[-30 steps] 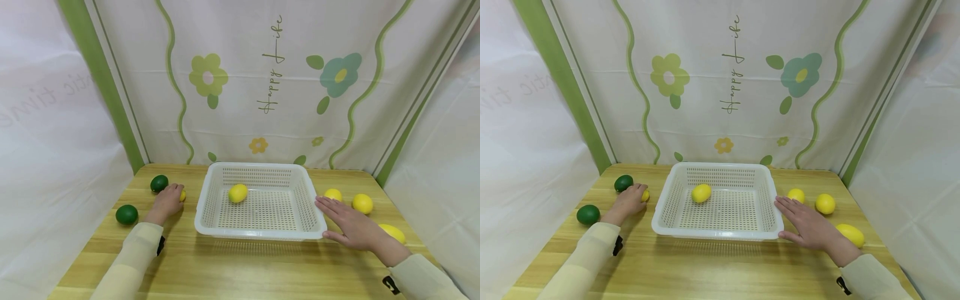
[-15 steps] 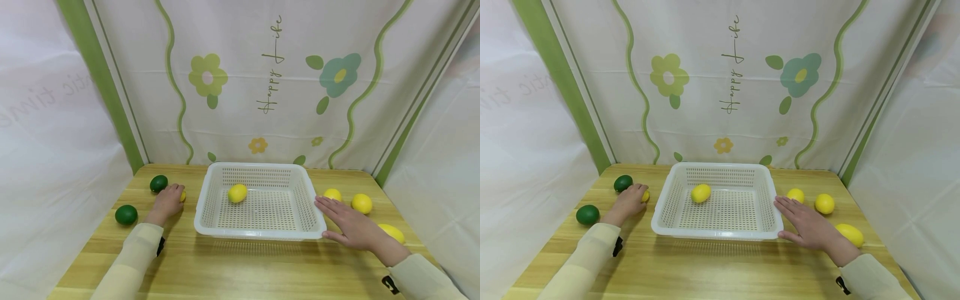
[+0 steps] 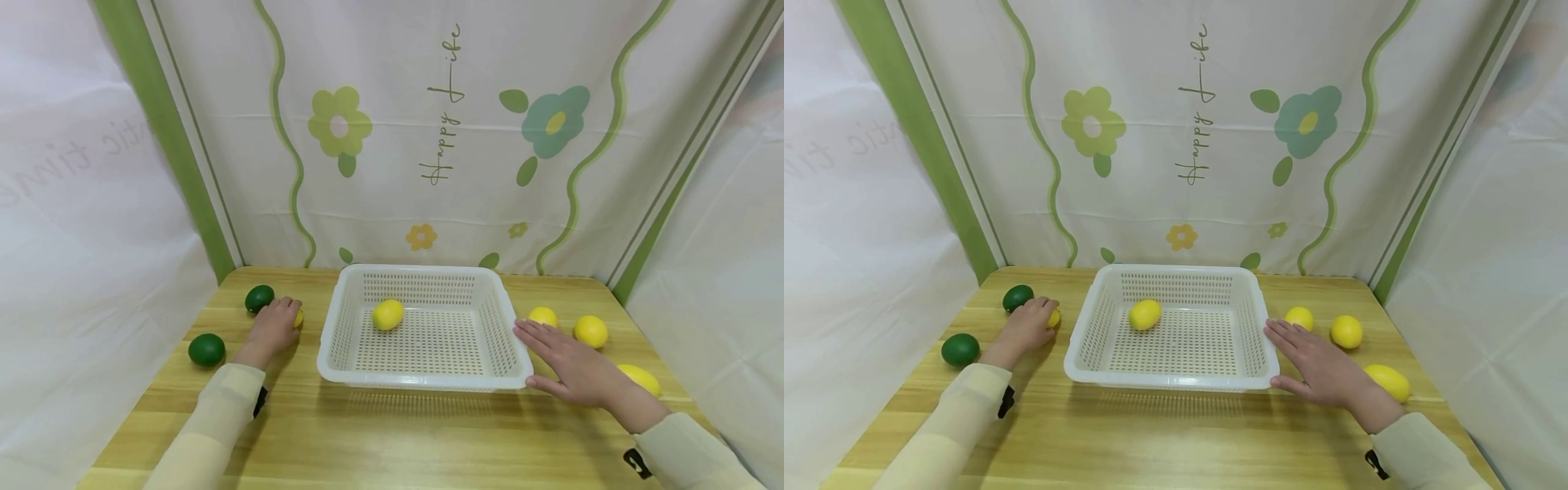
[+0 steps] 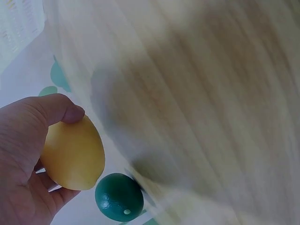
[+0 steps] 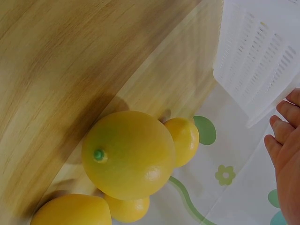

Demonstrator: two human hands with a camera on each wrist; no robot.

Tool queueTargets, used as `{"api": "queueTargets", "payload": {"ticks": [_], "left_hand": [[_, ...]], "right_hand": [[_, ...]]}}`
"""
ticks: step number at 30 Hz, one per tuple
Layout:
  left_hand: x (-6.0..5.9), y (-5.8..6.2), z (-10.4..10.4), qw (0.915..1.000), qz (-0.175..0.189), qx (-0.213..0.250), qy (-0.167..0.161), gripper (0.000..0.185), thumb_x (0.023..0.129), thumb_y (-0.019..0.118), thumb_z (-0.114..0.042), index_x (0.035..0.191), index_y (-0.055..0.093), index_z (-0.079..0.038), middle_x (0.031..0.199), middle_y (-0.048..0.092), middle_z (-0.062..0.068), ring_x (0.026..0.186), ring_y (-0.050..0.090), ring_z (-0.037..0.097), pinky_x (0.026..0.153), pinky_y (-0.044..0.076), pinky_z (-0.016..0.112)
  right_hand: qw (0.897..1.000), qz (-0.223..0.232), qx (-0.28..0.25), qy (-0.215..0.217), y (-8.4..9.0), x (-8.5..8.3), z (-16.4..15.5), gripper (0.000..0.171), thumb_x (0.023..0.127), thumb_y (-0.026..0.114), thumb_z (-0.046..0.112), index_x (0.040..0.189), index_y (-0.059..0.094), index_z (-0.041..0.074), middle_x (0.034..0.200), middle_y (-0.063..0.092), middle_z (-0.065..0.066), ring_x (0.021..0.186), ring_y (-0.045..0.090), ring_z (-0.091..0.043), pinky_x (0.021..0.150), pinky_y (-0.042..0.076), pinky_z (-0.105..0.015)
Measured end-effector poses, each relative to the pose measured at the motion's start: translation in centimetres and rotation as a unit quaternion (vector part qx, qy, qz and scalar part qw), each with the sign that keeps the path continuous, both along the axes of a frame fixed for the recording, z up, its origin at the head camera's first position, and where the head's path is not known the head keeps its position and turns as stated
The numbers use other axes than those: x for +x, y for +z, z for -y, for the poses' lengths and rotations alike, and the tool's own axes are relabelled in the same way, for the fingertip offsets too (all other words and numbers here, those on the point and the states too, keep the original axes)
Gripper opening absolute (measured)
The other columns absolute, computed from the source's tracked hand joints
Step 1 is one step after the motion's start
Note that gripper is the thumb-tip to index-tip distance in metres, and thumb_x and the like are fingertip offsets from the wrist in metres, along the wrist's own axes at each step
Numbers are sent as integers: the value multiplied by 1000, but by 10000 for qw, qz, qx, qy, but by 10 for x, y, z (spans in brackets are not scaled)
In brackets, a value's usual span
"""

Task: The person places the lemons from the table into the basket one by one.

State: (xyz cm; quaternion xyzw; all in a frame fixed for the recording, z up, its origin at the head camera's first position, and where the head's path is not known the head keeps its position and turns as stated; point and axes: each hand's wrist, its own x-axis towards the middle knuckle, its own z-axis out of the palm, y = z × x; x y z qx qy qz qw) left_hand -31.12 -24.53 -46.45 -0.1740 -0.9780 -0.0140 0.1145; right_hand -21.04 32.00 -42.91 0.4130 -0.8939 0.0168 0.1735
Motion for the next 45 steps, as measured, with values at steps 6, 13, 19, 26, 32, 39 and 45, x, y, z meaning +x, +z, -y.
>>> {"api": "queueTargets", "payload": {"ticks": [6, 13, 19, 26, 32, 39, 45], "left_hand": [[0, 4, 1, 9999, -130, -11, -89, 47, 81, 75, -9, 121, 56, 6, 113, 59, 25, 100, 57, 42, 78, 52, 52], [0, 12, 1, 9994, -289, -49, -166, 49, 80, 78, -13, 120, 56, 6, 112, 59, 25, 97, 57, 41, 75, 52, 53], [1, 21, -2, 9990, -362, -106, -231, 53, 78, 80, -11, 121, 55, 7, 115, 58, 27, 101, 57, 43, 80, 51, 54], [2, 33, -5, 9989, -376, -107, -259, 51, 78, 74, -5, 124, 54, 5, 120, 57, 26, 107, 56, 43, 85, 50, 54], [5, 43, -7, 9962, -714, -152, -468, 48, 77, 71, -1, 122, 55, 6, 117, 58, 26, 104, 58, 43, 80, 52, 53], [7, 52, -12, 9904, -1105, -51, -834, 45, 76, 70, 2, 118, 57, 6, 113, 60, 26, 99, 60, 42, 78, 53, 51], [10, 60, -20, 9856, -1338, -29, -1034, 40, 74, 70, 6, 112, 59, 6, 110, 61, 26, 97, 60, 41, 78, 54, 50]], "right_hand": [[10000, -75, -31, 44, -1, 0, 0, 81, 89, 66, 47, 146, 38, -3, 148, 40, -21, 134, 40, -36, 117, 8, -24], [10000, -53, -39, 63, -1, -1, 0, 80, 89, 66, 47, 146, 38, -3, 149, 39, -20, 134, 39, -35, 117, 7, -24], [10000, -19, -22, 36, -1, 0, 0, 81, 89, 67, 46, 146, 38, -3, 149, 39, -21, 134, 39, -35, 117, 7, -25], [10000, -44, -38, 69, -1, -1, 0, 80, 89, 66, 46, 146, 38, -4, 148, 39, -21, 134, 39, -35, 117, 8, -24], [10000, -36, -18, 50, -1, 0, 0, 80, 89, 66, 46, 146, 37, -3, 149, 39, -21, 135, 38, -35, 117, 7, -24], [10000, -7, -50, 64, 1, 0, 0, 80, 89, 66, 45, 146, 38, -3, 148, 39, -21, 135, 38, -35, 117, 7, -24], [9999, -7, -90, 71, -1, -1, 0, 80, 90, 65, 46, 146, 38, -3, 149, 39, -21, 133, 40, -37, 117, 7, -24]]}}
